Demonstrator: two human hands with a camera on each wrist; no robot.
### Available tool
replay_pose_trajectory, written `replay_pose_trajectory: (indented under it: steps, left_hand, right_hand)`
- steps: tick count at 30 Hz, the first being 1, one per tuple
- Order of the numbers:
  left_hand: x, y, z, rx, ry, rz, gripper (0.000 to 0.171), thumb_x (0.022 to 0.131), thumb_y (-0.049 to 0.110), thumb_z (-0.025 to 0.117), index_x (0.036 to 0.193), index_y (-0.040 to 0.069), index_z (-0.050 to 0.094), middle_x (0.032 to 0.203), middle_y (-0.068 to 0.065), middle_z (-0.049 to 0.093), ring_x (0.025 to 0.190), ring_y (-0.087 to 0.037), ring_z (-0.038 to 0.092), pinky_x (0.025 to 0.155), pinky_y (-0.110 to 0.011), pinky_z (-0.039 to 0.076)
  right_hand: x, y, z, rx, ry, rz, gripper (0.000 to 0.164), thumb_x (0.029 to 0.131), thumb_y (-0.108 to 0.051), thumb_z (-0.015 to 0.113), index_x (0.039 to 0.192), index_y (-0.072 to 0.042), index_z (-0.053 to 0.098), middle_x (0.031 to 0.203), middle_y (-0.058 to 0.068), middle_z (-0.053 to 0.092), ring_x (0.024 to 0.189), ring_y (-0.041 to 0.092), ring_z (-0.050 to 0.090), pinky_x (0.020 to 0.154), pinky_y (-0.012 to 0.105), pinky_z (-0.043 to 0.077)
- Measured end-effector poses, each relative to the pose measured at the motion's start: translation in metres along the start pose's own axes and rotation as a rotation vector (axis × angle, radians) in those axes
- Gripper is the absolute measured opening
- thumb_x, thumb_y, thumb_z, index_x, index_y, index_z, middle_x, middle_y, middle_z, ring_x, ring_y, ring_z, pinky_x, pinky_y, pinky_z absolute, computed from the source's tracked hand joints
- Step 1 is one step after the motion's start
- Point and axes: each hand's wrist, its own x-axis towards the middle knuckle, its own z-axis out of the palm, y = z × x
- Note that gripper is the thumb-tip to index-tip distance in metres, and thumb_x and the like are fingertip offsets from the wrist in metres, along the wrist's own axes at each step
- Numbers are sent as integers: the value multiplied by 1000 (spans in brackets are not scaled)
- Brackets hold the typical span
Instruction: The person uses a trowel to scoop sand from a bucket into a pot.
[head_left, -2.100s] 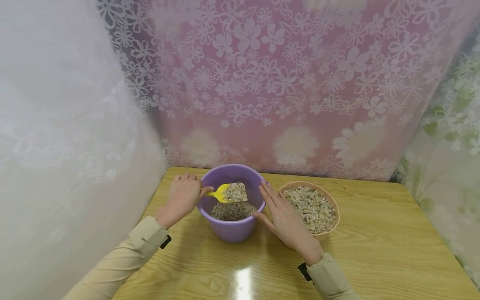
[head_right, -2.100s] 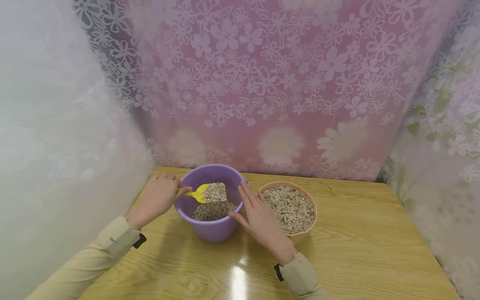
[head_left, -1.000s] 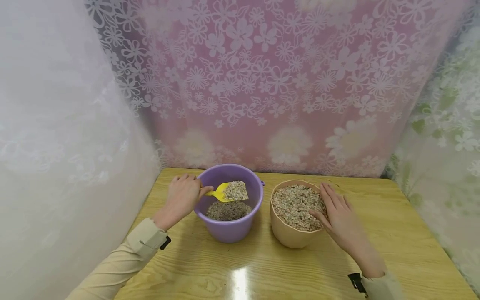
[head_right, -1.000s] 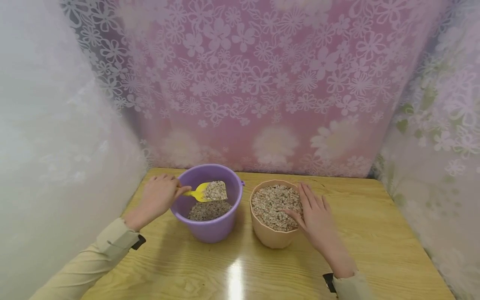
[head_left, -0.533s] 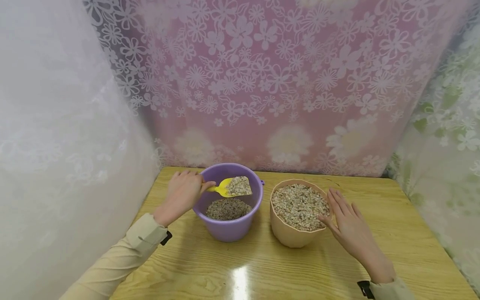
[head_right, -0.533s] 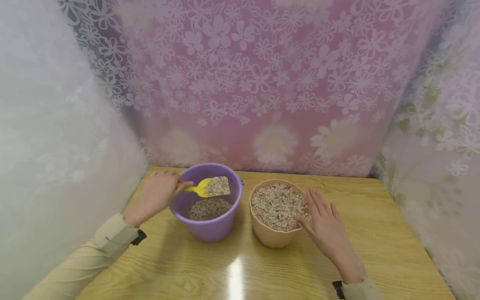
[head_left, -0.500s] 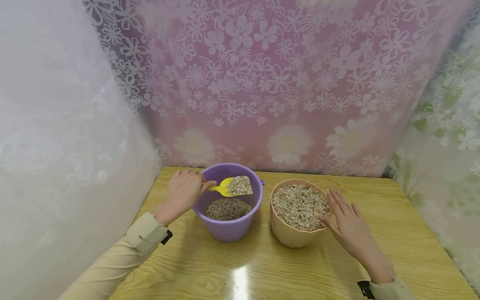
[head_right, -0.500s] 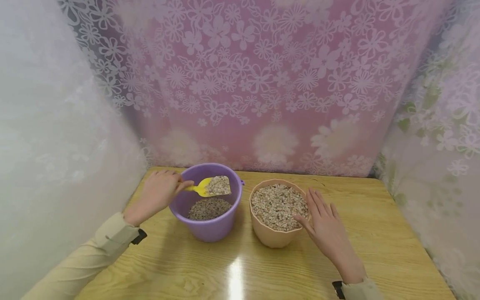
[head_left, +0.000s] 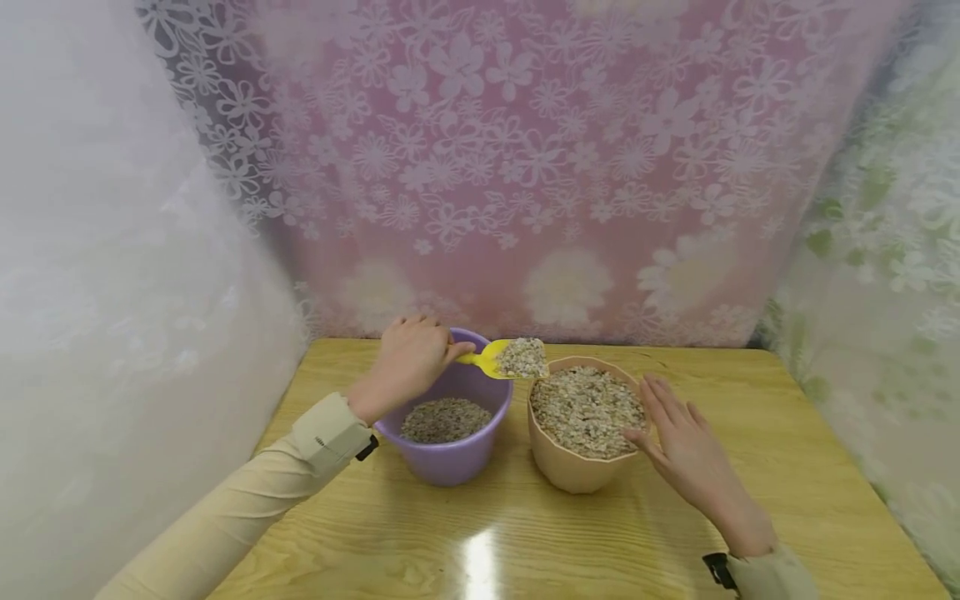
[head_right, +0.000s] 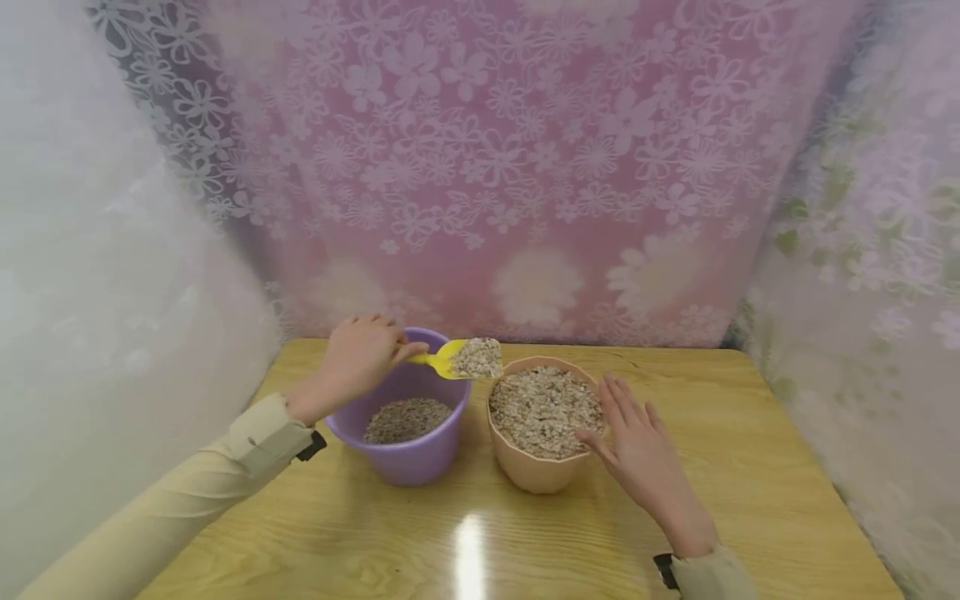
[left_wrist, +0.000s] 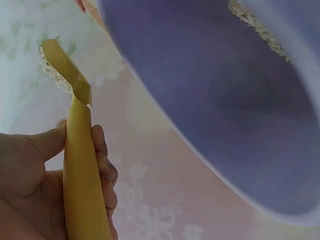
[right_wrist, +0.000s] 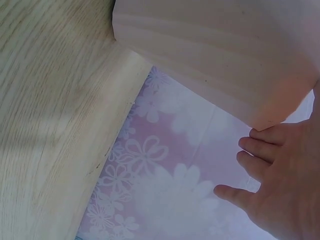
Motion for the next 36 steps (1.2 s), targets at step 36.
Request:
replay_pose_trajectory:
  steps: [36]
  left_hand:
    - [82,101,40,284,-173,269,53,103,58,42,78,23,73,88,2,67,80,-15,46,72,-30,28]
  right_hand:
    - [-1,3,5,-17,32,7,82,103,-47,54,162,-7,14,166,18,20,151,40,23,116,65,19]
